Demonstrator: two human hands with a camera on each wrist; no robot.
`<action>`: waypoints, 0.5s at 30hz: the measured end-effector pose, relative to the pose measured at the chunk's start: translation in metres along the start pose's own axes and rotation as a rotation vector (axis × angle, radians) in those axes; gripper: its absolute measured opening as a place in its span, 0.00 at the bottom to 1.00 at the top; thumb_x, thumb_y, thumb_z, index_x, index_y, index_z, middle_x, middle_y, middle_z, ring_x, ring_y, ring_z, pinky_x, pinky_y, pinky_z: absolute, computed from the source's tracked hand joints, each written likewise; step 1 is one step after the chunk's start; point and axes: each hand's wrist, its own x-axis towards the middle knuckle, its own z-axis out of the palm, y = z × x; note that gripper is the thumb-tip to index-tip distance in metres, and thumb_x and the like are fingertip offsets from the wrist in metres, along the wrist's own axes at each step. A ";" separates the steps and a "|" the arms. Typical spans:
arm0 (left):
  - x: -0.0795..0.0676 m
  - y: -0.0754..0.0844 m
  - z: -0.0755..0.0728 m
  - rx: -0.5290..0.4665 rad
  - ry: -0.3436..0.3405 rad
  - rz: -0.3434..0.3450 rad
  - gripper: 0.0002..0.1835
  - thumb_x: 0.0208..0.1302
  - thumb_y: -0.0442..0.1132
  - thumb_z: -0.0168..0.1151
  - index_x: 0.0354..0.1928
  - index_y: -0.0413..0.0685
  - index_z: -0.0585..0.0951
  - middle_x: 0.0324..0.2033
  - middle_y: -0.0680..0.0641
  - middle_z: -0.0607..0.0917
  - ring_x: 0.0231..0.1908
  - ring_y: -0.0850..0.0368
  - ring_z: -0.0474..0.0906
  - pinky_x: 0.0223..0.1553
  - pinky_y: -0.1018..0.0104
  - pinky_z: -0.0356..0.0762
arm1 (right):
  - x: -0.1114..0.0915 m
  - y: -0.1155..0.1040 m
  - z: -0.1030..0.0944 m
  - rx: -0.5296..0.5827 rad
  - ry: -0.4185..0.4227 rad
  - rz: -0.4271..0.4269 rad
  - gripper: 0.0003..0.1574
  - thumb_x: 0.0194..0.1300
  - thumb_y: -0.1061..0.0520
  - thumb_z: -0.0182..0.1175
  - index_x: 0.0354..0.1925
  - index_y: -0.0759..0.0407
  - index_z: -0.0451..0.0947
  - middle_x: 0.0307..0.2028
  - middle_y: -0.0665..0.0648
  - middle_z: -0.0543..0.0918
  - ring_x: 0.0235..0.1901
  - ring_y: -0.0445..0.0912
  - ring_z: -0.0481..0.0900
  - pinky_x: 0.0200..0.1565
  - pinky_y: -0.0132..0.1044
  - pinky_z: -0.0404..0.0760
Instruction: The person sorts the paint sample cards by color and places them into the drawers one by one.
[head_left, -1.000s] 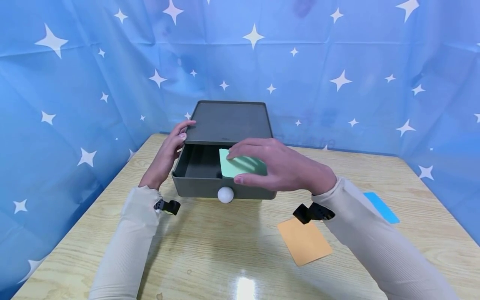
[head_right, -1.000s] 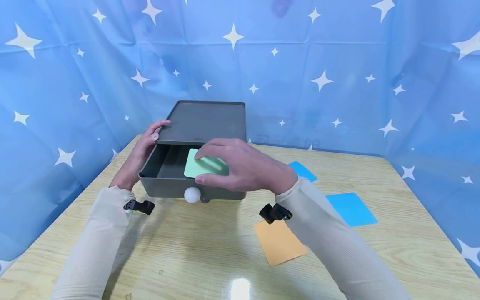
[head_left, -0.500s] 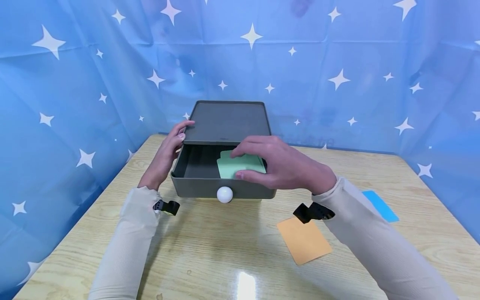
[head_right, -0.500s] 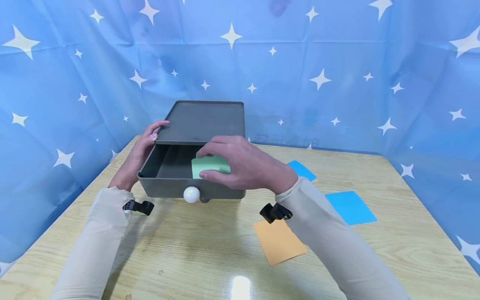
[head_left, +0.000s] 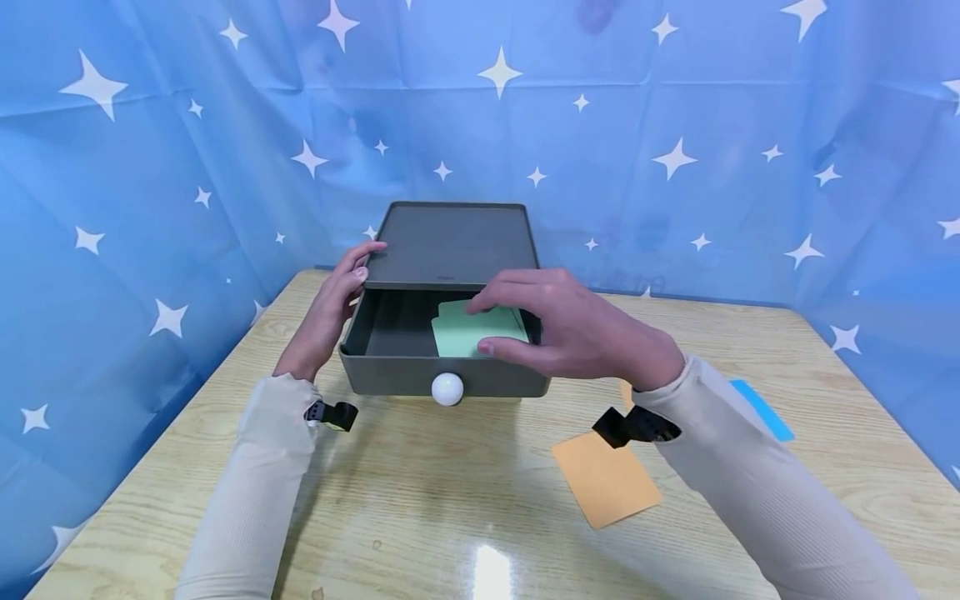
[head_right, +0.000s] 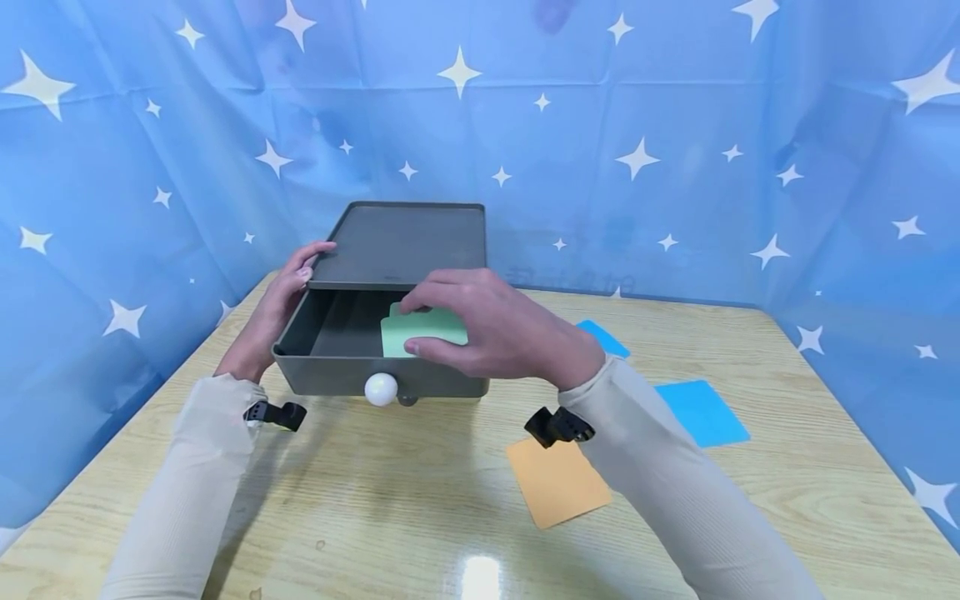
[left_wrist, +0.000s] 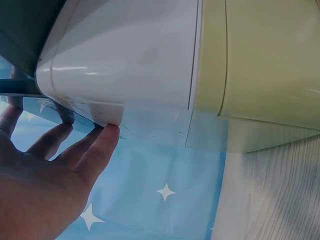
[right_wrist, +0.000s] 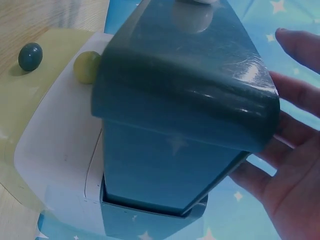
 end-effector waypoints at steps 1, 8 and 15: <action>0.000 0.000 0.000 0.001 0.000 0.001 0.26 0.77 0.55 0.37 0.75 0.69 0.62 0.78 0.52 0.56 0.77 0.44 0.54 0.72 0.32 0.49 | -0.001 0.000 0.000 0.001 0.004 -0.002 0.20 0.65 0.51 0.67 0.54 0.55 0.82 0.50 0.51 0.86 0.45 0.42 0.84 0.48 0.44 0.81; 0.000 0.000 0.001 0.000 0.000 0.006 0.26 0.77 0.55 0.37 0.75 0.69 0.62 0.78 0.52 0.56 0.77 0.45 0.53 0.73 0.32 0.49 | -0.005 0.001 -0.002 0.002 0.026 -0.014 0.19 0.64 0.53 0.67 0.53 0.55 0.82 0.48 0.51 0.86 0.44 0.42 0.83 0.45 0.43 0.80; 0.000 0.001 0.001 -0.002 0.003 0.003 0.27 0.77 0.55 0.37 0.75 0.69 0.62 0.78 0.52 0.56 0.77 0.45 0.53 0.73 0.33 0.49 | -0.008 -0.001 -0.003 -0.013 0.038 -0.023 0.19 0.64 0.53 0.67 0.53 0.54 0.82 0.48 0.50 0.86 0.42 0.41 0.83 0.42 0.40 0.78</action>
